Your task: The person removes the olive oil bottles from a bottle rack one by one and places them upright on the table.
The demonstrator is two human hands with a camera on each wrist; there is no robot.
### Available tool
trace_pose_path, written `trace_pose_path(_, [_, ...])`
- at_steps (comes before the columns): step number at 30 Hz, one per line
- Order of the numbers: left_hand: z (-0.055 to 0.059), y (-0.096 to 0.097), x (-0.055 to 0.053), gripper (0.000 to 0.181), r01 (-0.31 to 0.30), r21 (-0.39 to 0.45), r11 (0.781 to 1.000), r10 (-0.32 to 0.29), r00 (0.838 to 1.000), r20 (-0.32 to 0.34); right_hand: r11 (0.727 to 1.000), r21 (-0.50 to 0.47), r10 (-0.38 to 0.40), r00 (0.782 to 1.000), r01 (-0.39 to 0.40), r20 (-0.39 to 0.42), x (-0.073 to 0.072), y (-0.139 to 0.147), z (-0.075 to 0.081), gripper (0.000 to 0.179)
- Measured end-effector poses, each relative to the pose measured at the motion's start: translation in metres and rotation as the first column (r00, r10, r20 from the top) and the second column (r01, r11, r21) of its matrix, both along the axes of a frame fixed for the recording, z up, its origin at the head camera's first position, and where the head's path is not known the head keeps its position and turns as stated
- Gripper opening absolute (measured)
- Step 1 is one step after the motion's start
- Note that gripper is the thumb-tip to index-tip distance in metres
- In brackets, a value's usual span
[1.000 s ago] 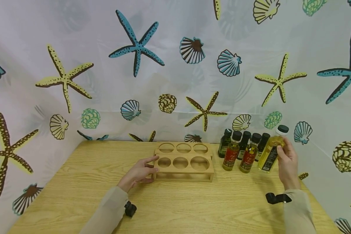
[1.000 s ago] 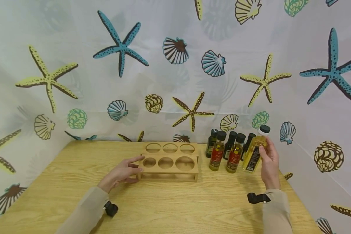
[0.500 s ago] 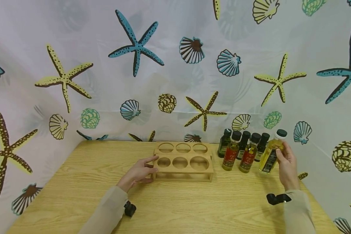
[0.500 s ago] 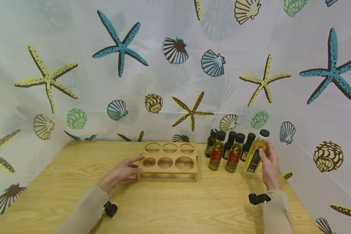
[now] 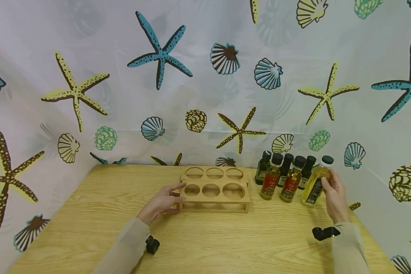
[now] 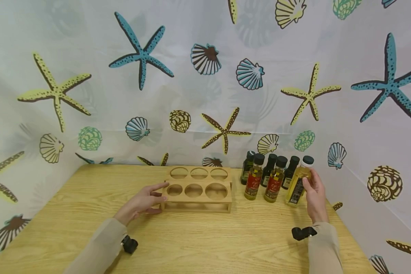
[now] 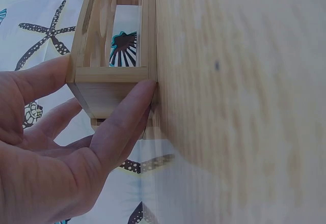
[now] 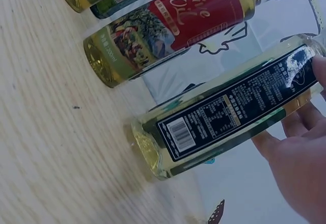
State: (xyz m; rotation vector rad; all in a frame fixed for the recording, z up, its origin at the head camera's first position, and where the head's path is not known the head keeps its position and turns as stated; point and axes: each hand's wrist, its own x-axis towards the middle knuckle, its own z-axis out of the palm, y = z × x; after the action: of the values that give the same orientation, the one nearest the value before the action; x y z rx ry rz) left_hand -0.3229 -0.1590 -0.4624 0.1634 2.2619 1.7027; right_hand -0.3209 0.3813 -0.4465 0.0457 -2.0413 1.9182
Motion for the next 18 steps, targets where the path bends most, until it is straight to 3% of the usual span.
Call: trace_pose_path(18, [-0.002,0.001,-0.002,0.062,-0.015,0.006,1.0,0.015,1.0,0.011,1.0,0.0,0.012,0.999,-0.012,0.047,-0.008,0.012,-0.004,0.066])
